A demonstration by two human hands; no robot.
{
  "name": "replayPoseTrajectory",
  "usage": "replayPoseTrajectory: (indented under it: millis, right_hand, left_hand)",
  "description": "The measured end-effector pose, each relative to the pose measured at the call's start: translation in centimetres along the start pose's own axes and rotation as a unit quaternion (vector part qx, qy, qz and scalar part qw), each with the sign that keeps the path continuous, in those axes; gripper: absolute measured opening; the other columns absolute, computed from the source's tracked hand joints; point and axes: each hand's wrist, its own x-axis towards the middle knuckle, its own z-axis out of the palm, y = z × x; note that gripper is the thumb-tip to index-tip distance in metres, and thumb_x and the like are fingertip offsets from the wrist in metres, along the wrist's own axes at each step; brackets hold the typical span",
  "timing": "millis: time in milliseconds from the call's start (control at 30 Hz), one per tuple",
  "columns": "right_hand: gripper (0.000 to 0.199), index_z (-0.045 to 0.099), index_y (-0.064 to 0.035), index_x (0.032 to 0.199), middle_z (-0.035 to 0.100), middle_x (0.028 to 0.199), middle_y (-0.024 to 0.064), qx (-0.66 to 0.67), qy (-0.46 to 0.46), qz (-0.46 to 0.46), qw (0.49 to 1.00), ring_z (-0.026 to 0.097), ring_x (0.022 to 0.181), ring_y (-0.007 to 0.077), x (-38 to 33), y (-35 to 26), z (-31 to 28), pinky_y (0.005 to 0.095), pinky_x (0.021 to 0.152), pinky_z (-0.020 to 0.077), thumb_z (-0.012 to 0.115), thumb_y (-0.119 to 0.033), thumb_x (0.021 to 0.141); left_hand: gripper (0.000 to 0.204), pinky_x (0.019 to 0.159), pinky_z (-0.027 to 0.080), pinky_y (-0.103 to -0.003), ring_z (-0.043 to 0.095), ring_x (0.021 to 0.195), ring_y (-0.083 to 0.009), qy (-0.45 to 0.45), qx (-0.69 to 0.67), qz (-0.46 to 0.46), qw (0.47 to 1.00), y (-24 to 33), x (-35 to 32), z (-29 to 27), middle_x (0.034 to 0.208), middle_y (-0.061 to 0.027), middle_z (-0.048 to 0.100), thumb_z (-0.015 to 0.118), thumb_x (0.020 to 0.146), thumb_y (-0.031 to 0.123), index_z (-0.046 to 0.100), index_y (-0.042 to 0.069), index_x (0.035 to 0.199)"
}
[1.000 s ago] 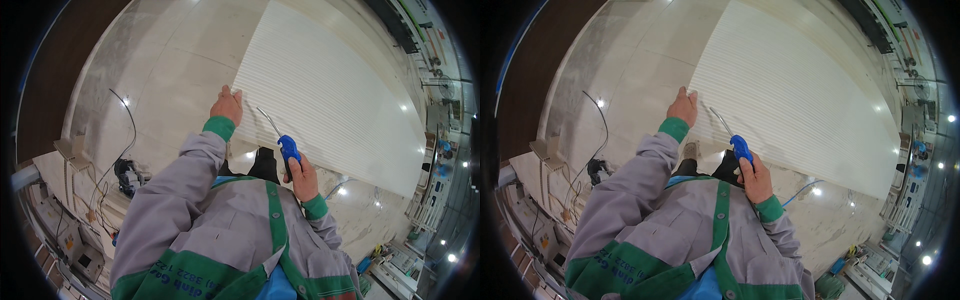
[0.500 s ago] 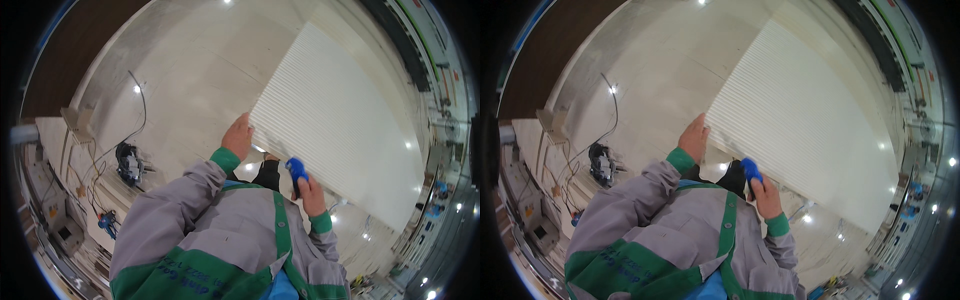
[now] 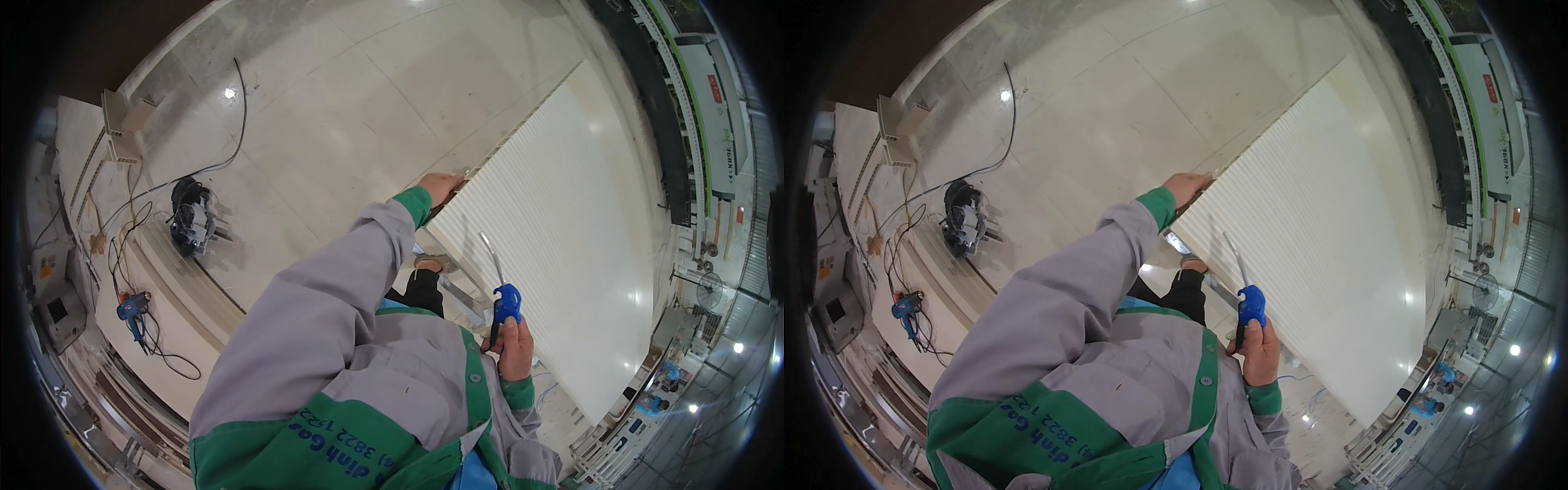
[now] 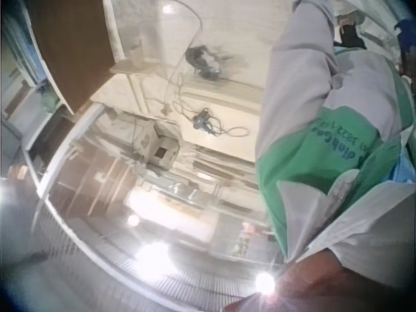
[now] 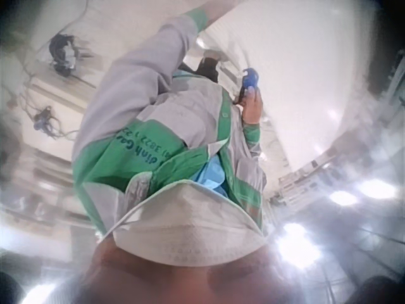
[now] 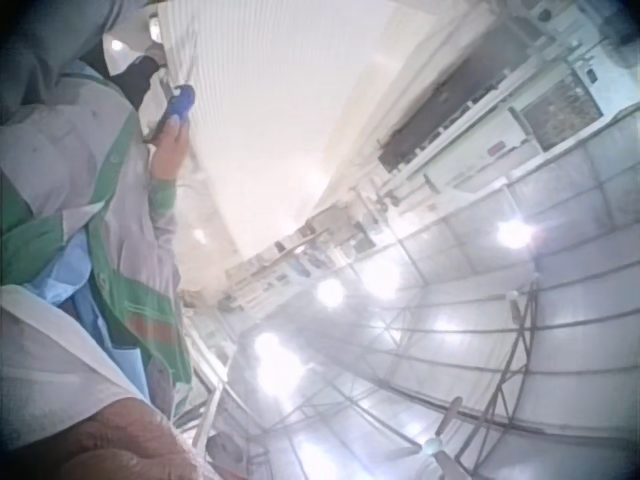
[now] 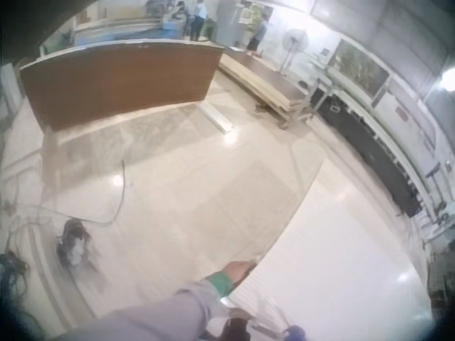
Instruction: The person uses a blue pneumatic tool to smooth the surface of a large white ribbed panel, then retrieves a handheld sander and sanding pad to sand the same panel. The work occurs in a workshop with other workers visible in the background.
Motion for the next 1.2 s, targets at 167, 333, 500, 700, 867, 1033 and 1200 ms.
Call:
replayPoseTrajectory:
  millis: [167, 333, 500, 700, 867, 1033, 1200]
  right_hand:
    - [0.037, 0.059, -0.0009, 0.122, 0.062, 0.084, 0.0042, -0.045, -0.013, 0.003, 0.999, 0.063, 0.066, 0.0133, 0.2, -0.9, 0.5, 0.0269, 0.061, 0.0540, 0.050, -0.035, 0.110]
    - [0.039, 0.060, 0.0002, 0.124, 0.061, 0.082, 0.0031, -0.047, -0.026, -0.001, 0.999, 0.062, 0.066, 0.0115, 0.8, -1.4, 0.7, 0.0261, 0.060, 0.0523, 0.050, -0.034, 0.110]
    - [0.037, 0.060, -0.0002, 0.126, 0.059, 0.080, 0.0014, -0.081, -0.040, -0.017, 0.996, 0.060, 0.065, 0.0096, 2.0, -2.3, 0.8, 0.0264, 0.058, 0.0498, 0.050, -0.032, 0.110]
    - [0.037, 0.062, -0.0006, 0.126, 0.058, 0.080, 0.0010, -0.064, 0.039, -0.050, 0.996, 0.059, 0.063, 0.0088, 3.2, -3.0, 0.6, 0.0255, 0.057, 0.0478, 0.051, -0.032, 0.110]
    - [0.038, 0.062, -0.0010, 0.127, 0.059, 0.081, 0.0010, -0.064, 0.024, -0.046, 0.997, 0.059, 0.063, 0.0086, 3.2, -3.6, -0.2, 0.0253, 0.058, 0.0482, 0.053, -0.033, 0.109]
    - [0.040, 0.061, -0.0018, 0.130, 0.058, 0.080, 0.0005, -0.029, 0.100, -0.068, 0.992, 0.059, 0.064, 0.0085, 2.9, -3.2, -0.7, 0.0260, 0.059, 0.0488, 0.054, -0.035, 0.109]
    - [0.040, 0.062, -0.0013, 0.128, 0.057, 0.076, -0.0002, -0.045, 0.054, 0.005, 0.998, 0.059, 0.063, 0.0085, 2.1, -1.9, -2.8, 0.0254, 0.058, 0.0476, 0.052, -0.035, 0.110]
  left_hand:
    - [0.049, 0.073, 0.055, -0.029, 0.067, 0.079, -0.0138, 0.035, -0.187, -0.079, 0.979, -1.2, -0.1, -0.8, 0.101, -0.0087, 0.075, 0.060, 0.103, 0.044, 0.072, -0.002, 0.118]
    - [0.048, 0.073, 0.054, -0.029, 0.066, 0.078, -0.0134, -0.046, -0.121, 0.002, 0.992, -0.7, -0.6, 0.1, 0.101, -0.0089, 0.075, 0.061, 0.103, 0.041, 0.071, -0.002, 0.121]
    - [0.052, 0.087, 0.053, -0.030, 0.068, 0.097, -0.0186, 0.021, -0.002, 0.022, 1.000, -0.4, -0.2, -0.2, 0.113, -0.0097, 0.074, 0.061, 0.103, 0.042, 0.066, -0.001, 0.131]
    - [0.065, 0.120, 0.033, -0.042, 0.039, 0.146, -0.0366, 0.054, 0.421, 0.233, 0.875, 2.6, -2.8, 3.3, 0.156, -0.0248, 0.041, 0.052, 0.105, 0.036, 0.034, -0.001, 0.155]
    - [0.068, 0.124, 0.026, -0.046, 0.025, 0.153, -0.0421, 0.040, 0.612, 0.276, 0.740, 5.5, -3.5, 5.6, 0.164, -0.0291, 0.023, 0.048, 0.106, 0.032, 0.021, -0.003, 0.158]
    - [0.067, 0.120, 0.034, -0.047, 0.034, 0.149, -0.0415, 0.053, 0.642, 0.293, 0.706, 7.2, -1.2, 6.9, 0.162, -0.0280, 0.029, 0.047, 0.106, 0.033, 0.021, -0.001, 0.159]
    - [0.063, 0.108, 0.046, -0.049, 0.051, 0.134, -0.0434, 0.016, 0.525, 0.184, 0.831, 9.8, 1.3, 8.5, 0.157, -0.0259, 0.040, 0.041, 0.108, 0.037, 0.024, 0.005, 0.160]
